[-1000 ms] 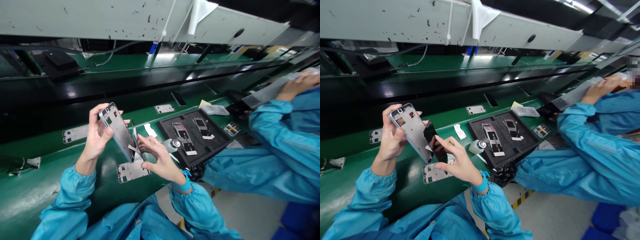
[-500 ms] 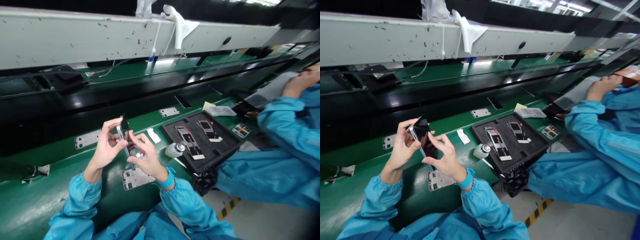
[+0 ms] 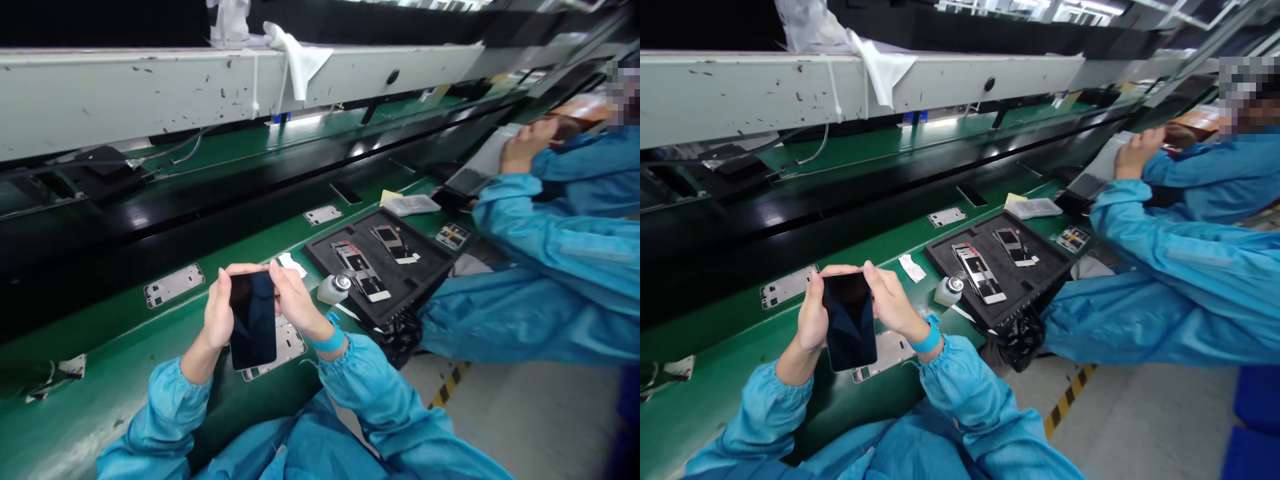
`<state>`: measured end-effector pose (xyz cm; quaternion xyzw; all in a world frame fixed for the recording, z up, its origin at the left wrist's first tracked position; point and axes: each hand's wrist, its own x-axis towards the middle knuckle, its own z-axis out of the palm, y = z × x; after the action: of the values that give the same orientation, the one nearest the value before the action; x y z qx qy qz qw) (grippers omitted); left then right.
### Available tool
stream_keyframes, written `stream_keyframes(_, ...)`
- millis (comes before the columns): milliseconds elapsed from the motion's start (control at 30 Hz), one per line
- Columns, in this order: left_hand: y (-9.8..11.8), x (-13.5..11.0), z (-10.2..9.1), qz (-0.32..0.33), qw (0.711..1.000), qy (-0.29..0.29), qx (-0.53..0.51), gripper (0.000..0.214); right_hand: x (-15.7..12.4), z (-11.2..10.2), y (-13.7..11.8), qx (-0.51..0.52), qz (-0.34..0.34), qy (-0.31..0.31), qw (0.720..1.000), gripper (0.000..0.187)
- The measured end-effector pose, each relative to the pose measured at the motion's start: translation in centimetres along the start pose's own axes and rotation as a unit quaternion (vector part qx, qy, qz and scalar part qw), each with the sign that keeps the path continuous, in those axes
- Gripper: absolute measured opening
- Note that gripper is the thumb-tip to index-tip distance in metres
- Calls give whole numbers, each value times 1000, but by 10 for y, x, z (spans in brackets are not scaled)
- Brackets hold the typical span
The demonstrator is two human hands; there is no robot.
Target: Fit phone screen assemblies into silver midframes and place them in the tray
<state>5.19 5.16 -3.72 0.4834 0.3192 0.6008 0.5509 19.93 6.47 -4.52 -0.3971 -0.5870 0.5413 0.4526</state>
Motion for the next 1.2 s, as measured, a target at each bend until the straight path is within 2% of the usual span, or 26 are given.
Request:
stream_keyframes(133,5,-10,7,-13,999,-8,36,64,-15,-4,-8,3,-15,26,1000,74)
stream_keyframes(267,6,-22,13,5,998,2,62,61,-28,-8,-27,-34,-58,19,998,70)
stream_keyframes(333,2,-24,15,37,995,10,90,59,-26,-7,-33,-44,-74,20,996,71)
stream_keyframes(433,-7,-19,14,96,983,27,152,56,-15,-1,-30,-46,-79,53,994,76)
stream_keyframes(500,-11,-13,12,103,979,24,175,49,-6,0,-24,-40,-69,76,994,79)
stream_keyframes(567,-12,-7,8,85,982,-3,172,44,-1,-4,-17,-26,-39,51,998,81)
stream_keyframes(700,-7,-6,5,14,991,-68,114,47,-5,-22,-9,-6,26,-56,998,85)
stream_keyframes(833,3,-13,7,-28,998,-57,20,44,-28,-26,2,-18,0,-46,999,80)
stream_keyframes(900,10,-15,6,-26,998,-39,-49,43,-46,-23,10,-49,-19,-84,995,78)
stream_keyframes(1033,24,-15,0,7,989,-27,-147,43,-73,-21,29,-137,-63,-189,970,75)
stream_keyframes(1100,27,-17,-1,21,986,-29,-162,41,-76,-20,38,-137,-88,-204,965,75)
stream_keyframes(1200,28,-20,1,55,986,-36,-154,40,-74,-13,49,-112,-106,-182,971,76)
